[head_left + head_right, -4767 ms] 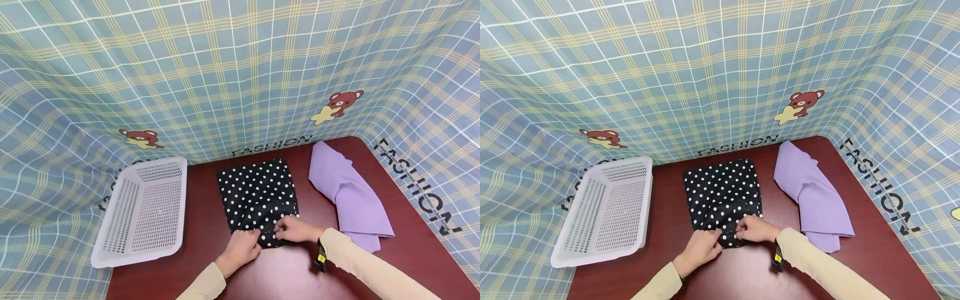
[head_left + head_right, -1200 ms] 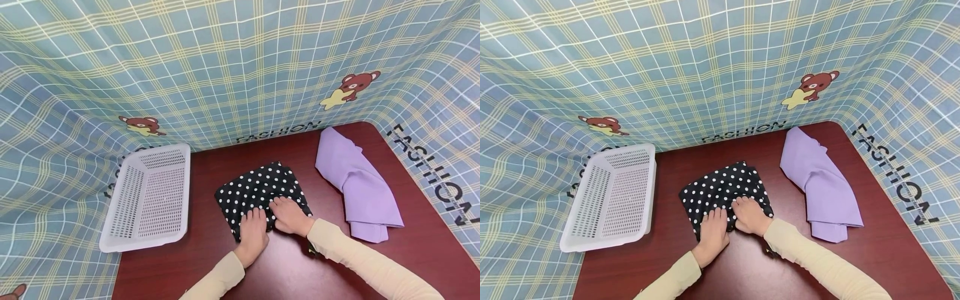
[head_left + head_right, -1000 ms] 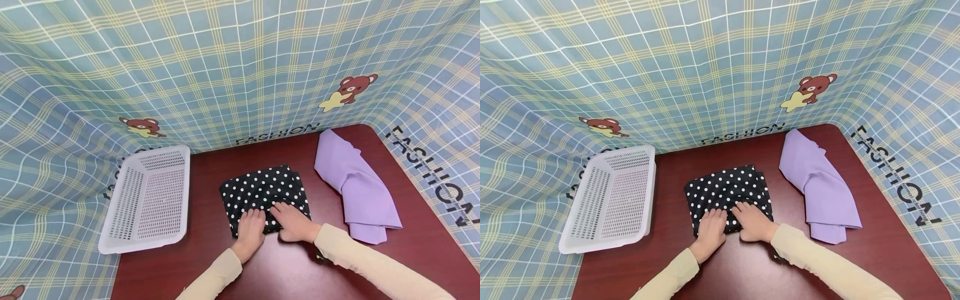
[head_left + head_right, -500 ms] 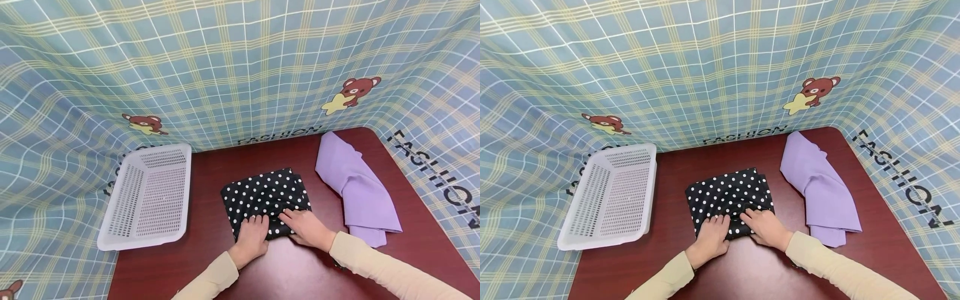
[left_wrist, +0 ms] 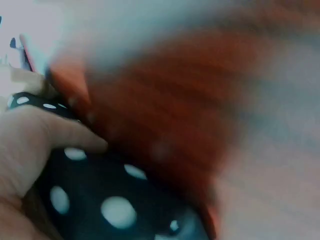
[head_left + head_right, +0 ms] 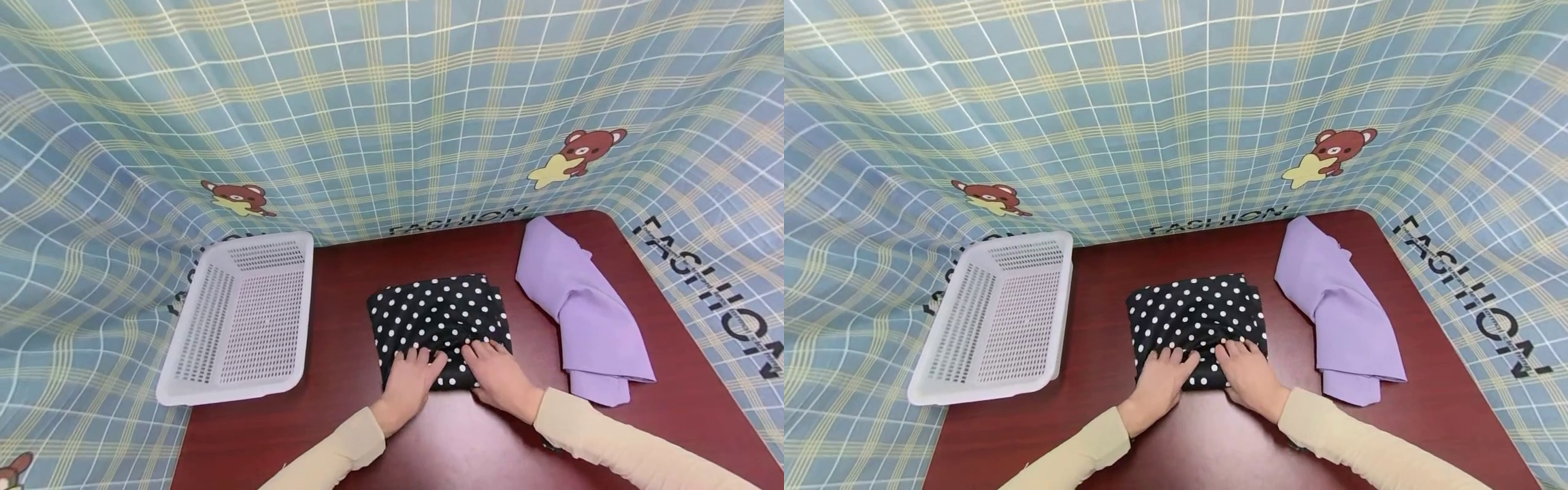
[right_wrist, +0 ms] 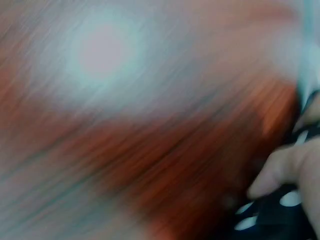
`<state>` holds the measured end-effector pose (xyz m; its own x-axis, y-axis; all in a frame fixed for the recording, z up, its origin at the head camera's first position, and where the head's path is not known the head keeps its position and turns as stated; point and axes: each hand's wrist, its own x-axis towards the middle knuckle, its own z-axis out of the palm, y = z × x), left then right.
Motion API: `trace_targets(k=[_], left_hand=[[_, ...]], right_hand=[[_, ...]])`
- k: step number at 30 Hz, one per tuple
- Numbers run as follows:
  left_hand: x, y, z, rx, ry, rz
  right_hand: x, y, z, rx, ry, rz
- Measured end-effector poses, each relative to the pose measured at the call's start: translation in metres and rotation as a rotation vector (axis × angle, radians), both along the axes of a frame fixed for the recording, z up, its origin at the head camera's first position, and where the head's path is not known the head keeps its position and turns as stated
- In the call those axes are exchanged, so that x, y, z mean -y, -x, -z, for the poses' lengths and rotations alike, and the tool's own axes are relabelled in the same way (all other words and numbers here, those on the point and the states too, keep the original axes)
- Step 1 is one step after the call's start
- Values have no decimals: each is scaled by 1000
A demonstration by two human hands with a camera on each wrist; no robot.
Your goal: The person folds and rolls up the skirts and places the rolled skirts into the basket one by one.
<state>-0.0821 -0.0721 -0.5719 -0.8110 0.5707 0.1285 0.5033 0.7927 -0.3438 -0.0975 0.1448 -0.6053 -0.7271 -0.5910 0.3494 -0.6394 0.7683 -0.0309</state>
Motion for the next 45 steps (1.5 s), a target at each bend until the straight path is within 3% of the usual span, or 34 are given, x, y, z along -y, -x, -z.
trace_targets(k=[4, 10, 12, 14, 17, 19, 24, 26, 29, 33, 36, 39, 45], left_hand=[[-3, 3, -2, 40, -30, -33], [-7, 4, 7, 74, -210, -48], [-9, 7, 10, 81, -245, -43], [-10, 11, 13, 115, -259, -38], [-11, 18, 13, 199, -272, -50], [-10, 24, 11, 267, -269, -69], [-8, 35, -2, 479, -272, -124], [-9, 35, -5, 523, -286, -150], [-13, 27, -2, 442, -278, -186], [-21, 0, 11, 177, -166, -172], [-23, -12, 18, 46, -60, -157], [-21, -6, 19, 32, -25, -152], [-20, 14, 12, 158, -66, -119]], right_hand=[[5, -1, -8, 1, -49, 72], [0, 10, -18, 172, -28, 46], [-2, 8, -21, 158, -37, 45], [-4, 3, -23, 85, -54, 49], [-3, -8, -23, -62, -79, 68], [-1, -12, -19, -95, -63, 72], [0, -5, -6, 22, 43, 69], [0, 1, -1, 62, 76, 62], [0, 11, 3, 91, 101, 50], [5, 23, 4, 169, 128, 53], [11, 30, -1, 274, 133, 65], [14, 37, -8, 338, 117, 68], [7, 36, -12, 355, 101, 63]])
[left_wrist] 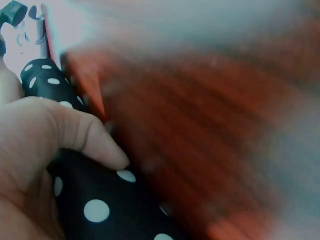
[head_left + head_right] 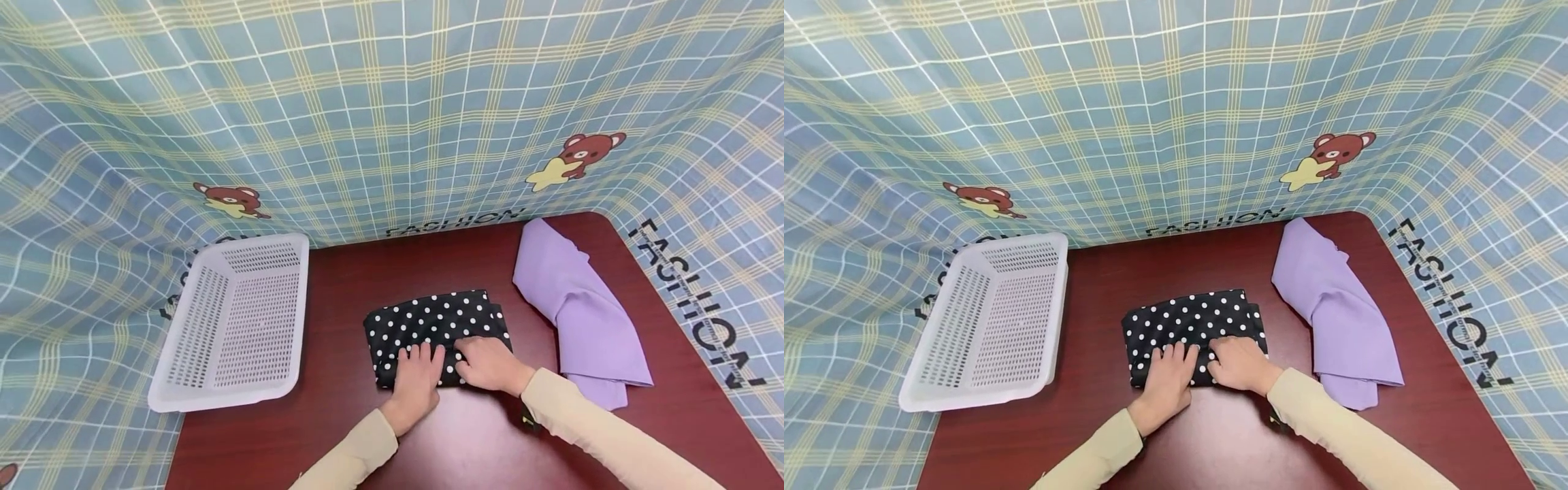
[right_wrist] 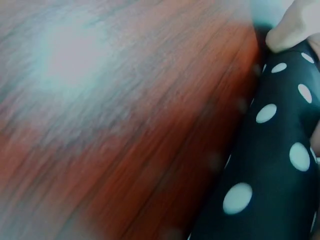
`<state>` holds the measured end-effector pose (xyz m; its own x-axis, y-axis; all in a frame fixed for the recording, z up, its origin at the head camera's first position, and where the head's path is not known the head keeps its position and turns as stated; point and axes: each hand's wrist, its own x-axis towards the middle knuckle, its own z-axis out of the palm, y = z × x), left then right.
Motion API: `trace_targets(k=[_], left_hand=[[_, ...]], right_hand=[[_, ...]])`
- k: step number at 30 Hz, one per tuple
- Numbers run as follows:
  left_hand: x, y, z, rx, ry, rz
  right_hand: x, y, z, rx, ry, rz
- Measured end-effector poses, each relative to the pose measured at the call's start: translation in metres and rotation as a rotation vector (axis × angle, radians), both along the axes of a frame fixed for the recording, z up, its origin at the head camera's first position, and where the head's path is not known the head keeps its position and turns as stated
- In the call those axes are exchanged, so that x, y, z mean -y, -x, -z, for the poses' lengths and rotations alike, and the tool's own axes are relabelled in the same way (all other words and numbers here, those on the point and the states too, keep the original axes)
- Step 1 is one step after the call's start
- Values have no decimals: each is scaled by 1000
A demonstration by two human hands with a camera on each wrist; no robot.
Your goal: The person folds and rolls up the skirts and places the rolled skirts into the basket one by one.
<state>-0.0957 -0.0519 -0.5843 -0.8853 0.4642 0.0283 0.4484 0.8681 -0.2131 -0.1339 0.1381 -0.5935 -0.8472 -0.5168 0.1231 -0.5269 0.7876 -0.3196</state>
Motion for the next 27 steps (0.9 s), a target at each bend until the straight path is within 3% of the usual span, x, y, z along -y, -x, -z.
trace_targets(k=[3, 6, 10, 13, 18, 24, 27], left_hand=[[-2, 5, -2, 58, -39, -8], [-3, 11, -3, 96, -67, -16], [-1, 20, -4, 97, -97, -23], [0, 27, -6, 98, -130, -24], [1, 29, -8, 84, -148, -33], [3, 7, 1, -55, -53, -11], [8, 6, 4, -82, -37, 11]], right_hand=[[-9, -5, 0, -40, -3, -48], [-15, -14, 0, -152, 12, -97], [-16, -25, 6, -279, 28, -136], [-13, -23, 13, -318, 10, -135], [-17, -1, 16, -241, 45, -149], [-24, 17, 4, -35, 89, -234], [-22, 22, 1, 68, 79, -227]])
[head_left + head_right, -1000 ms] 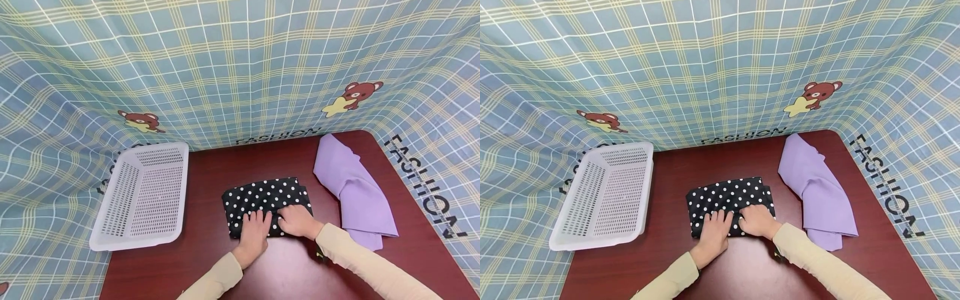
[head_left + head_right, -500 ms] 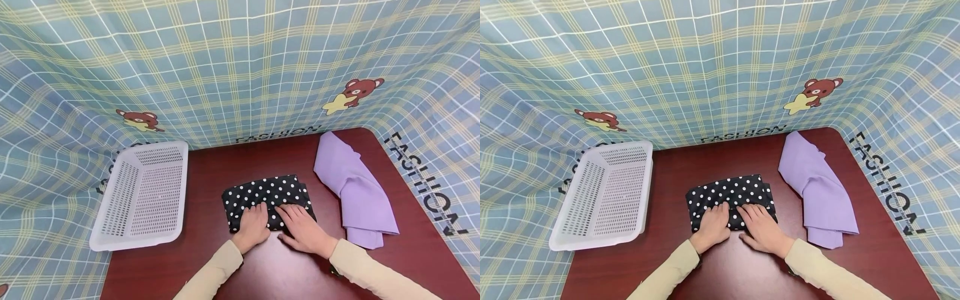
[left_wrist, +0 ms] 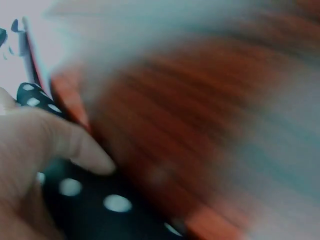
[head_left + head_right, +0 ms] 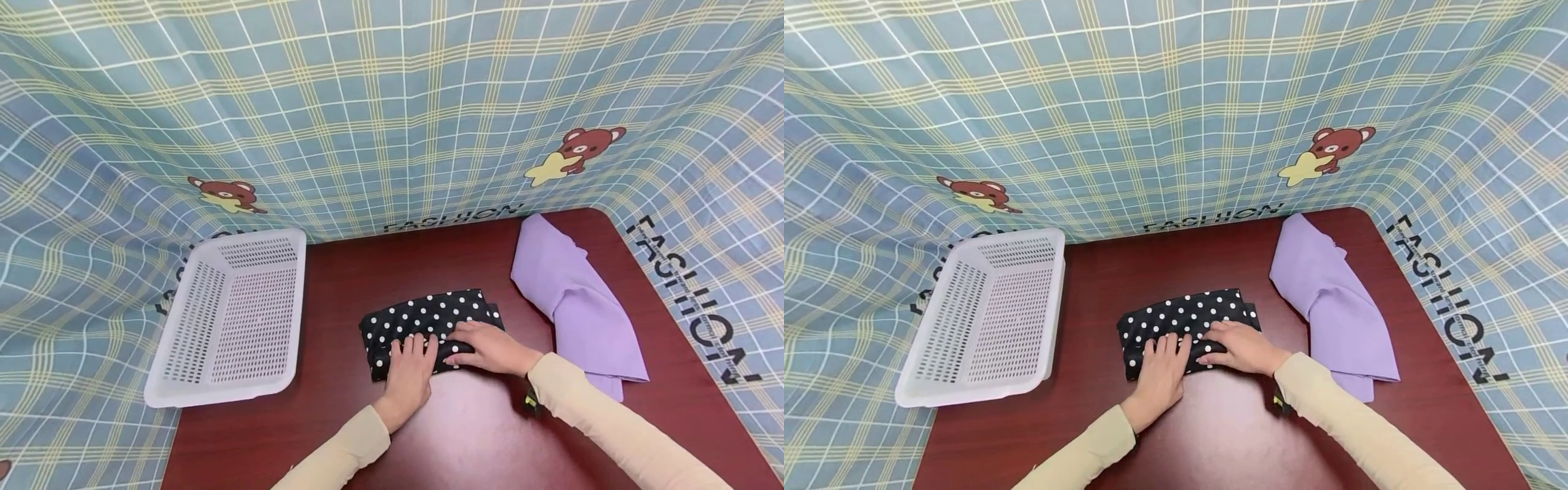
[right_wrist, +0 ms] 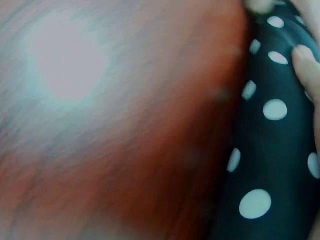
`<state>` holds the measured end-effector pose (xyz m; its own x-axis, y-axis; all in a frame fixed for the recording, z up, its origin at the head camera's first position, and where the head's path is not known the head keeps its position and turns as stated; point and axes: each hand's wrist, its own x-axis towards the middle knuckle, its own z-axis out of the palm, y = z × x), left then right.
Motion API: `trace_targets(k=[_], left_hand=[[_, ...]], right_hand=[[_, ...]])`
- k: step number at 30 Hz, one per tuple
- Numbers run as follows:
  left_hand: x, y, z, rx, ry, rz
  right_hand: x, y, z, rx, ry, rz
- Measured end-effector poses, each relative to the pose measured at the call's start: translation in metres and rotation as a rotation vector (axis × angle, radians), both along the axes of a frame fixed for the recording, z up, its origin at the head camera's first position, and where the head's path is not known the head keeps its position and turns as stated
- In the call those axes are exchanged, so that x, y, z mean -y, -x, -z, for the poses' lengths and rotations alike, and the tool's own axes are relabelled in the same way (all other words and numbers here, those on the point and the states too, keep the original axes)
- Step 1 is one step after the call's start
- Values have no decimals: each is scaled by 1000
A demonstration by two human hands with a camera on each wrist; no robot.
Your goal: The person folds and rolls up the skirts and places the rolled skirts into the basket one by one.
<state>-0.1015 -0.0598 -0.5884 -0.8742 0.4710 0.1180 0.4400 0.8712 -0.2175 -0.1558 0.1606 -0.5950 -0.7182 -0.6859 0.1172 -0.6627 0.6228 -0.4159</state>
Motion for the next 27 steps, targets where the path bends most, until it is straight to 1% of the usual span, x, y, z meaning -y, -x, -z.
trace_targets(k=[1, 2, 4, 7, 8, 10, 12, 13, 16, 19, 23, 25, 27], left_hand=[[-2, 3, 1, 2, -18, 11], [-3, 7, 1, 9, -33, 23], [-5, 15, -1, 59, -70, 48], [-2, 25, -6, 171, -134, 60], [-1, 27, -9, 217, -153, 56], [3, 31, -14, 300, -192, 42], [5, 34, -20, 378, -221, 31], [7, 33, -22, 419, -230, 26], [8, 31, -28, 499, -265, 11], [6, 24, -29, 519, -319, -19], [6, 17, -28, 497, -362, -67], [6, 13, -27, 466, -344, -81], [5, 8, -25, 401, -310, -83]], right_hand=[[-2, 1, -2, 19, -13, 12], [-4, 1, -3, 16, -25, 30], [-5, -1, -2, -35, -49, 65], [2, -14, 0, -197, -65, 101], [4, -19, 1, -252, -69, 102], [9, -31, 2, -333, -68, 92], [12, -37, 3, -389, -86, 74], [14, -40, 5, -403, -90, 72], [18, -41, 8, -412, -108, 90], [19, -35, 9, -385, -121, 107], [20, -25, 8, -362, -112, 96], [21, -22, 5, -357, -108, 85], [22, -20, 2, -339, -109, 73]])
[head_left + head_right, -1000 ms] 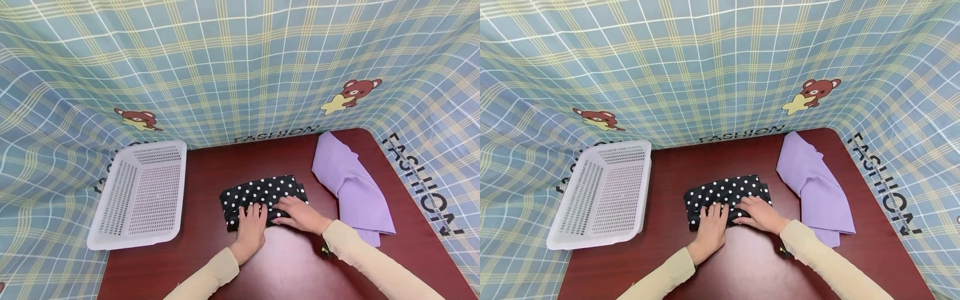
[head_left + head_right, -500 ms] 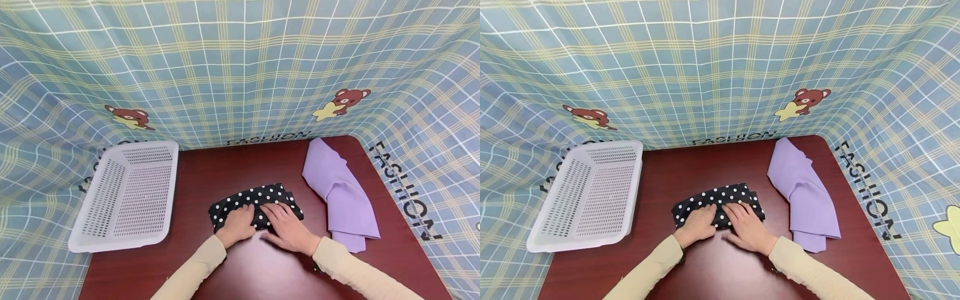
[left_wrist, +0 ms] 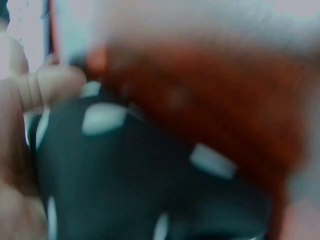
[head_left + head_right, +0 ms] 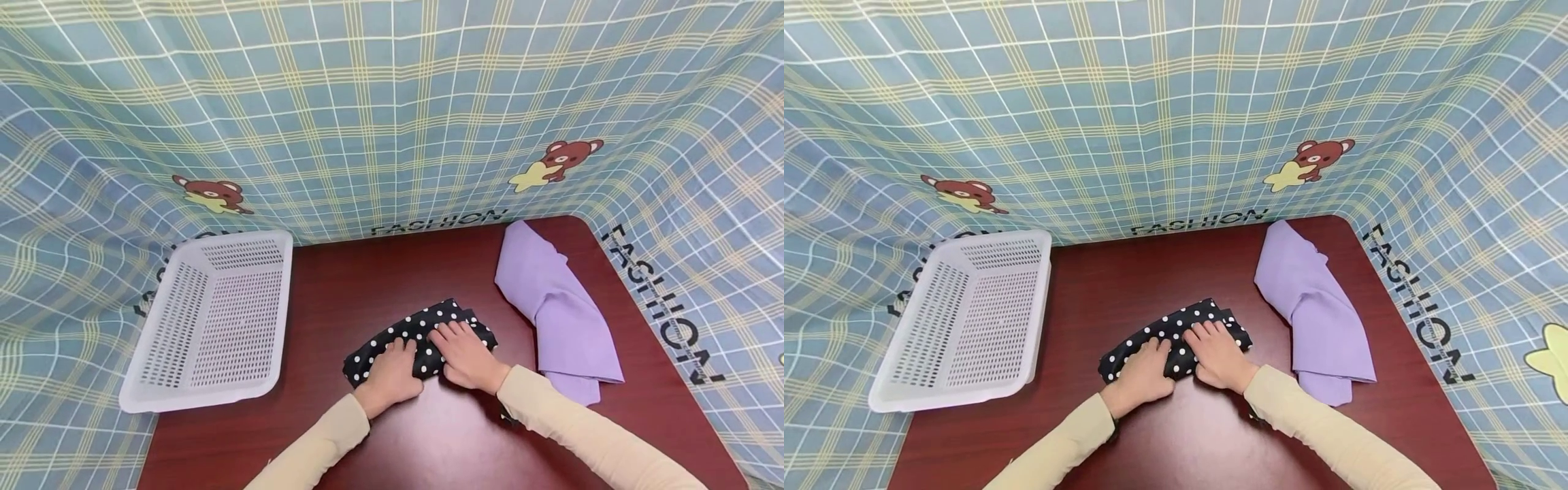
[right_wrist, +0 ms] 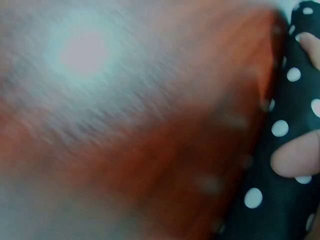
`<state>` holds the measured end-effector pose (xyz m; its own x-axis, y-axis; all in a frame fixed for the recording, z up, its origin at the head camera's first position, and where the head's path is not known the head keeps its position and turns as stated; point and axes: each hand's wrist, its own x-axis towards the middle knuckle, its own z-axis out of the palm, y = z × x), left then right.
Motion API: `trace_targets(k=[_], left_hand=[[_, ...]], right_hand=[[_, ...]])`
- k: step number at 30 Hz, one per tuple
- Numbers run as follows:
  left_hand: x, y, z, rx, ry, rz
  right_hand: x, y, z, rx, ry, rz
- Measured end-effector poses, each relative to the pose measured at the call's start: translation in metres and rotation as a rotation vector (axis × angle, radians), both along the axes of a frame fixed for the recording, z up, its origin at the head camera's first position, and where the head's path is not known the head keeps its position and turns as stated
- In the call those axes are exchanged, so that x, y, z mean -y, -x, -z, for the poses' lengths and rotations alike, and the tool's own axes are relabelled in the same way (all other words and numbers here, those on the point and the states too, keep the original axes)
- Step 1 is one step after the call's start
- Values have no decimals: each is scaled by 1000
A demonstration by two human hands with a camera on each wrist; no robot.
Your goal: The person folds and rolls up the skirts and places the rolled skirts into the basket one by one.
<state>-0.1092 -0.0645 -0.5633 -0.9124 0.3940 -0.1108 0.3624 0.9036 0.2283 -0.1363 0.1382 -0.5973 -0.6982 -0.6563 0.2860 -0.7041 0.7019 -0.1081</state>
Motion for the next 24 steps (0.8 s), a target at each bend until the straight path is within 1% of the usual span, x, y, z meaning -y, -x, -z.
trace_targets(k=[2, 3, 5, 6, 7, 8, 9, 10, 13, 15, 17, 20, 22, 24], left_hand=[[-2, -8, 6, -102, 76, -2], [-3, -12, 8, -154, 129, -3], [-6, -21, 13, -271, 225, -6], [-7, -25, 14, -314, 272, -8], [-7, -27, 16, -354, 310, -7], [-8, -27, 17, -379, 341, -1], [-7, -27, 17, -392, 352, 5], [-7, -24, 19, -400, 341, 9], [-2, -14, 21, -353, 288, 11], [4, -7, 21, -302, 243, 13], [9, 0, 19, -225, 202, 18], [12, 12, 13, -71, 146, 52], [9, 20, 7, 51, 119, 71], [3, 27, 2, 132, 104, 83]], right_hand=[[2, 2, -3, 43, -14, 0], [3, 3, -4, 72, -23, 5], [5, 6, -8, 150, -37, 20], [6, 7, -10, 188, -43, 26], [6, 9, -12, 226, -50, 36], [7, 12, -13, 267, -48, 44], [8, 14, -13, 306, -43, 52], [8, 16, -14, 340, -38, 64], [13, 17, -13, 392, -6, 94], [18, 14, -11, 374, 19, 93], [21, 6, -9, 282, 1, 66], [18, -7, -5, 111, -65, 46], [15, -14, -1, 13, -116, 75], [11, -16, 1, -21, -132, 120]])
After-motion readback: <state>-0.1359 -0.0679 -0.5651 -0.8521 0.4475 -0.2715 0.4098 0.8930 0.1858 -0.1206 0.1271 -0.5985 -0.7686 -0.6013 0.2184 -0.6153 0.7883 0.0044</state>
